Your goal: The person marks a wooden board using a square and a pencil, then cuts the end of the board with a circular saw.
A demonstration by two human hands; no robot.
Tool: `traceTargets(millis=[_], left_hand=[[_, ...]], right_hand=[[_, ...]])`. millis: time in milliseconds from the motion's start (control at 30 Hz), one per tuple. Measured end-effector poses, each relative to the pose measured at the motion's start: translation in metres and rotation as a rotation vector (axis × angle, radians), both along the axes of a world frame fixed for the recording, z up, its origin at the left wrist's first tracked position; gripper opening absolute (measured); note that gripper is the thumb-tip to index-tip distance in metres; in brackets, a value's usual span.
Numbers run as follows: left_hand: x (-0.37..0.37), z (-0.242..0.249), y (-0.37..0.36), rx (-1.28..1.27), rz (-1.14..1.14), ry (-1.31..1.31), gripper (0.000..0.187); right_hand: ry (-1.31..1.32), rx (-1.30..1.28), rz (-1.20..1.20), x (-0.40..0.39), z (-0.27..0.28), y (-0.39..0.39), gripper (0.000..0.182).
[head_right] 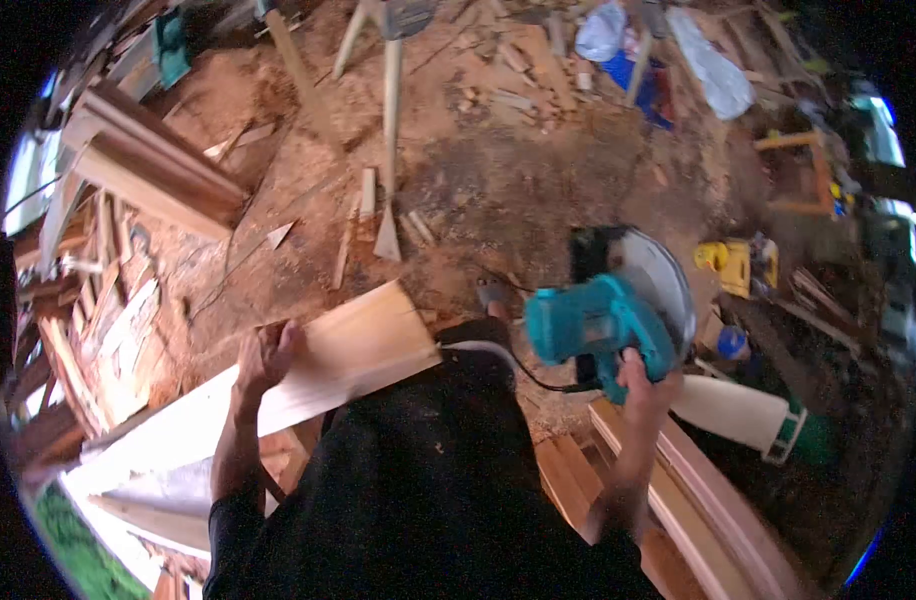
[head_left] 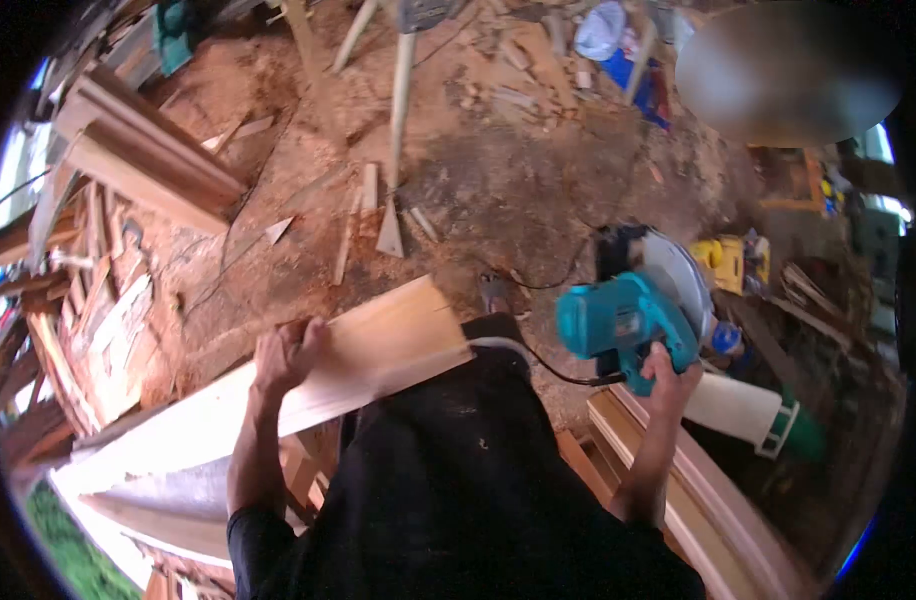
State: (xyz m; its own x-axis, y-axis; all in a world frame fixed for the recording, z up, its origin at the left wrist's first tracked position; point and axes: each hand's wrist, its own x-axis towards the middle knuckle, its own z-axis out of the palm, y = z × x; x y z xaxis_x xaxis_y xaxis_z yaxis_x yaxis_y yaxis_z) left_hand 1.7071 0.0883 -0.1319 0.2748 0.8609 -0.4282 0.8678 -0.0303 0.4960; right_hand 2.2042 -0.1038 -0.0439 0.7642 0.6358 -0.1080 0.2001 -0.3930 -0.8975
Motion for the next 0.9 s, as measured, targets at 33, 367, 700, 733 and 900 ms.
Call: traceTargets(millis=[33,367,700,733,900], left_hand=[[-0.008,0.005,-0.004,-0.024,0.068,-0.002,0.050],[-0.016,0.004,-0.118,0.495,0.656,0.353,0.048],[0.047,0.030,-0.507,0.486,1.892,0.233,0.058],[0.058,0.003,-0.531,0.454,2.001,-0.098,0.062],[0.125,-0.069,-0.533,0.384,2.165,-1.093,0.092]], right_hand=[[0.034,-0.027,-0.061,0.024,-0.014,0.000,0.015],[0.264,-0.387,-0.003,0.222,-0.200,0.016,0.025],[0.377,-0.662,0.425,0.263,-0.318,0.033,0.028],[0.359,-0.679,0.475,0.252,-0.319,0.051,0.028],[0.300,-0.653,0.675,0.200,-0.300,0.098,0.029]])
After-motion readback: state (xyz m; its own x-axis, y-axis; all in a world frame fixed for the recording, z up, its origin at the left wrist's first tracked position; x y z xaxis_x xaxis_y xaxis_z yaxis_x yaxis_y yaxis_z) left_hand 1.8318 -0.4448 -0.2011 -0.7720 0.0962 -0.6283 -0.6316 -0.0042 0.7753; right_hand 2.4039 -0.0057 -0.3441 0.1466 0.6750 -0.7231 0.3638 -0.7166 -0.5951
